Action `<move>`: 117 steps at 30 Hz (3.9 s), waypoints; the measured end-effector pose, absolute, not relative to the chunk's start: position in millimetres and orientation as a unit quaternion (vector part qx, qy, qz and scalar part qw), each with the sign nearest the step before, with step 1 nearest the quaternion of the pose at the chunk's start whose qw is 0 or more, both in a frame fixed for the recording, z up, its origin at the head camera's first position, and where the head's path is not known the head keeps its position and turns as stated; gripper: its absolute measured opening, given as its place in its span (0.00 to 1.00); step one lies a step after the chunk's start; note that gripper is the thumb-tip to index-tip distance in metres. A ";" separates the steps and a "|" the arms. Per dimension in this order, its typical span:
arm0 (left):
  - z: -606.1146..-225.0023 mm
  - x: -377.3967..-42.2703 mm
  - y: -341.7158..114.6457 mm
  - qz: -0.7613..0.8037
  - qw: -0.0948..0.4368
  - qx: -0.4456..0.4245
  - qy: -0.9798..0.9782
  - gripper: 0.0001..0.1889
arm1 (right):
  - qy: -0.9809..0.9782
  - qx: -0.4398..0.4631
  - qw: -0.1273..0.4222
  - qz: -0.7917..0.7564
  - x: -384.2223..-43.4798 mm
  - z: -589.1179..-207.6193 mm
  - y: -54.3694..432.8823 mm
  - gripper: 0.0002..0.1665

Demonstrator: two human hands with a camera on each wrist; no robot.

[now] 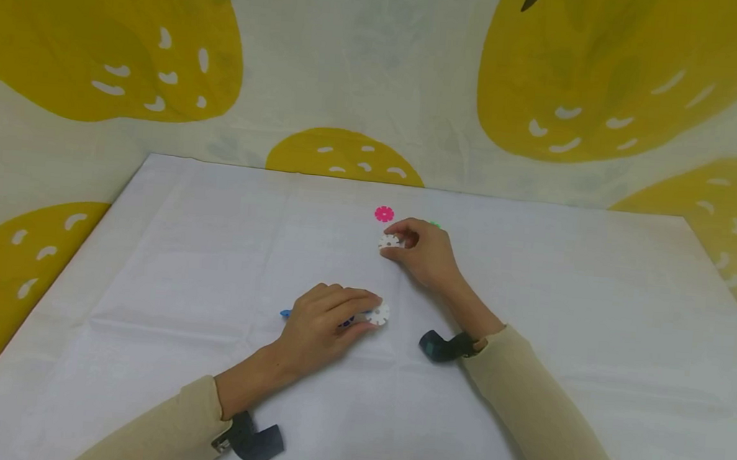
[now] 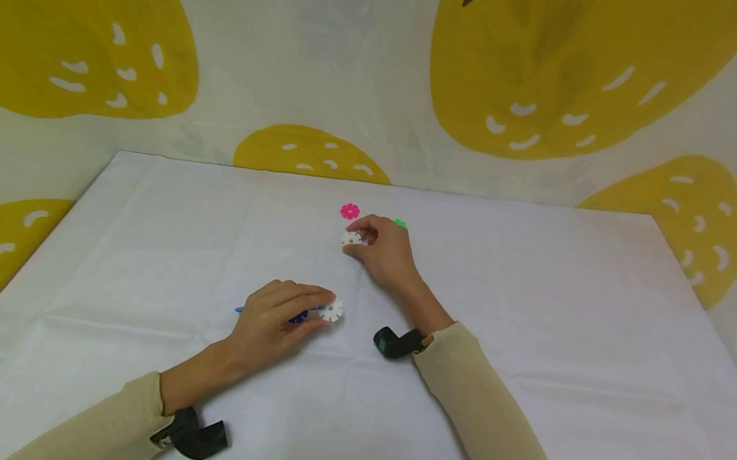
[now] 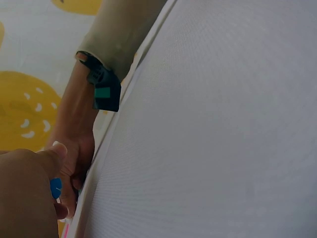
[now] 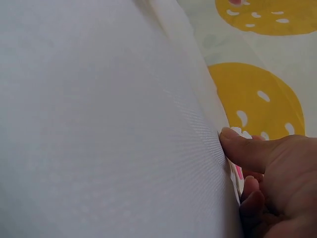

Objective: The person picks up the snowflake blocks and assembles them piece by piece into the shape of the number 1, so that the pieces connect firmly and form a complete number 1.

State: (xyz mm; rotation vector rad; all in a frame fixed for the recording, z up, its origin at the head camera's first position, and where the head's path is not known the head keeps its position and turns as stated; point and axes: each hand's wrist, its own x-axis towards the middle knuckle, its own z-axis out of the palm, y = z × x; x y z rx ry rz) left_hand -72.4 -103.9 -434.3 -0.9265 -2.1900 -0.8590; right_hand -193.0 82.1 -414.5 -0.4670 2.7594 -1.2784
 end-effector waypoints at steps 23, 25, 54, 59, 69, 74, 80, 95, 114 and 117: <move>-434.6 -73.4 -103.5 -0.324 0.315 -0.350 -0.821 0.17 | 0.842 -0.145 0.124 -0.505 -173.9 -394.3 110.8 0.19; -434.4 -73.4 -103.8 -0.324 0.313 -0.349 -0.822 0.17 | 0.844 -0.141 0.126 -0.501 -168.9 -390.7 112.1 0.19; -434.6 -75.3 -104.2 -0.339 0.306 -0.337 -0.823 0.17 | 0.740 -0.106 0.234 -0.621 -113.5 -400.0 134.7 0.17; -432.9 -75.1 -104.6 -0.335 0.309 -0.336 -0.824 0.16 | 0.719 -0.116 0.223 -0.648 -110.8 -403.9 132.1 0.16; -431.9 -74.0 -104.9 -0.337 0.312 -0.334 -0.824 0.16 | 0.732 -0.139 0.191 -0.639 -108.1 -408.2 131.9 0.15; -431.5 -73.7 -104.7 -0.339 0.312 -0.334 -0.822 0.16 | 0.737 -0.149 0.174 -0.636 -106.1 -408.8 130.9 0.14; -431.4 -73.8 -104.4 -0.339 0.311 -0.332 -0.823 0.15 | 0.758 -0.179 0.128 -0.614 -103.2 -409.6 128.7 0.12; -433.3 -76.2 -104.6 -0.345 0.312 -0.346 -0.815 0.14 | 0.768 -0.226 0.071 -0.596 -91.3 -390.5 119.1 0.10; -429.2 -73.2 -102.7 -0.386 0.302 -0.357 -0.795 0.10 | 0.711 -0.286 0.050 -0.641 -96.1 -420.3 121.2 0.10; -428.6 -73.2 -103.0 -0.384 0.308 -0.365 -0.790 0.10 | 0.706 -0.296 0.044 -0.642 -96.1 -420.4 120.6 0.11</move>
